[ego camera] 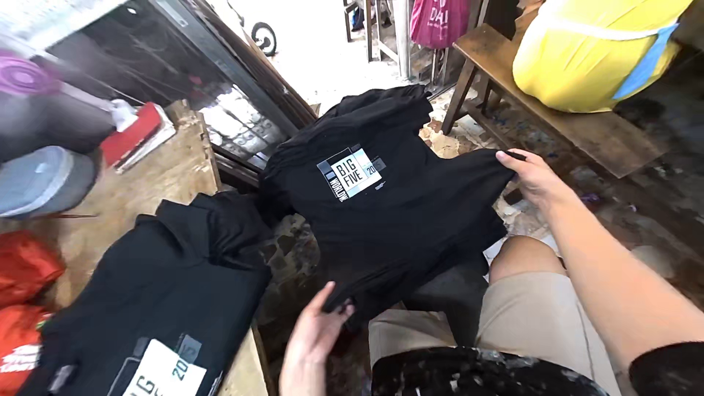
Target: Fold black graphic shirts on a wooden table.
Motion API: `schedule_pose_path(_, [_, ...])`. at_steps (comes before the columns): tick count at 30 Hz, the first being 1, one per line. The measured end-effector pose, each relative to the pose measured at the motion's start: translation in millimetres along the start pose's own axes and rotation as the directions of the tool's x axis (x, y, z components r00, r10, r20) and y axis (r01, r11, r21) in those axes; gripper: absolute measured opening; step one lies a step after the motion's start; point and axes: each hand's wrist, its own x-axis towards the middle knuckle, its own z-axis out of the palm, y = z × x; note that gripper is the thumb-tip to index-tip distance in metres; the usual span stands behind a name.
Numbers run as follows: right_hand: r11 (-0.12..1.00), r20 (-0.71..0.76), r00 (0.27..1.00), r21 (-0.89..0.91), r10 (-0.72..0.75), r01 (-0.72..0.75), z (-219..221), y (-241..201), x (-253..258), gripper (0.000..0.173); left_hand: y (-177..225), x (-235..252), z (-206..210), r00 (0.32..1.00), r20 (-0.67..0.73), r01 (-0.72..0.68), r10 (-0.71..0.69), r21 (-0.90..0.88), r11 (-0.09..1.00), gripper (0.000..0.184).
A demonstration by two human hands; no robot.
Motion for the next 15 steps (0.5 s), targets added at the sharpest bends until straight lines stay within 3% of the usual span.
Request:
schedule_pose_path(1, [0.998, -0.054, 0.998, 0.053, -0.039, 0.042, 6.9, 4.8, -0.3, 0.031, 14.8, -10.8, -9.7, 0.998, -0.022, -0.052, 0.052, -0.029, 0.998, 0.043])
schedule_pose_path(3, [0.996, -0.128, 0.989, 0.055, -0.067, 0.074, 23.9, 19.9, -5.7, 0.037, 32.0, -25.5, -17.2, 0.984, -0.057, -0.171, 0.17, -0.017, 0.985, 0.04])
schedule_pose_path(6, [0.962, -0.076, 0.997, -0.272, 0.015, -0.035, 37.7, 52.5, -16.9, 0.051, 29.5, -18.4, -3.4, 0.93, 0.092, -0.352, 0.357, -0.068, 0.934, 0.051])
schedule_pose_path(8, [0.773, 0.056, 0.989, -0.63, 0.139, -0.073, 30.9, 72.2, -20.3, 0.06, 14.7, 2.6, 13.0, 0.888, 0.144, -0.417, 0.438, -0.154, 0.896, 0.05])
schedule_pose_path(10, [0.548, 0.097, 0.946, -0.831, 0.309, -0.094, 21.8, 76.6, -27.9, 0.066, -0.8, 21.4, 26.7, 0.873, 0.165, -0.442, 0.459, -0.131, 0.888, 0.041])
schedule_pose_path(12, [0.464, 0.061, 0.9, -0.871, 0.431, -0.163, 13.1, 73.9, -30.5, 0.065, -6.6, 27.7, 39.7, 0.844, 0.247, -0.469, 0.475, -0.087, 0.879, 0.038])
schedule_pose_path(15, [0.534, 0.001, 0.902, -0.806, 0.432, -0.255, 0.9, 79.4, -32.6, 0.06, -16.5, 32.4, 50.0, 0.786, 0.293, -0.504, 0.545, -0.206, 0.839, 0.035])
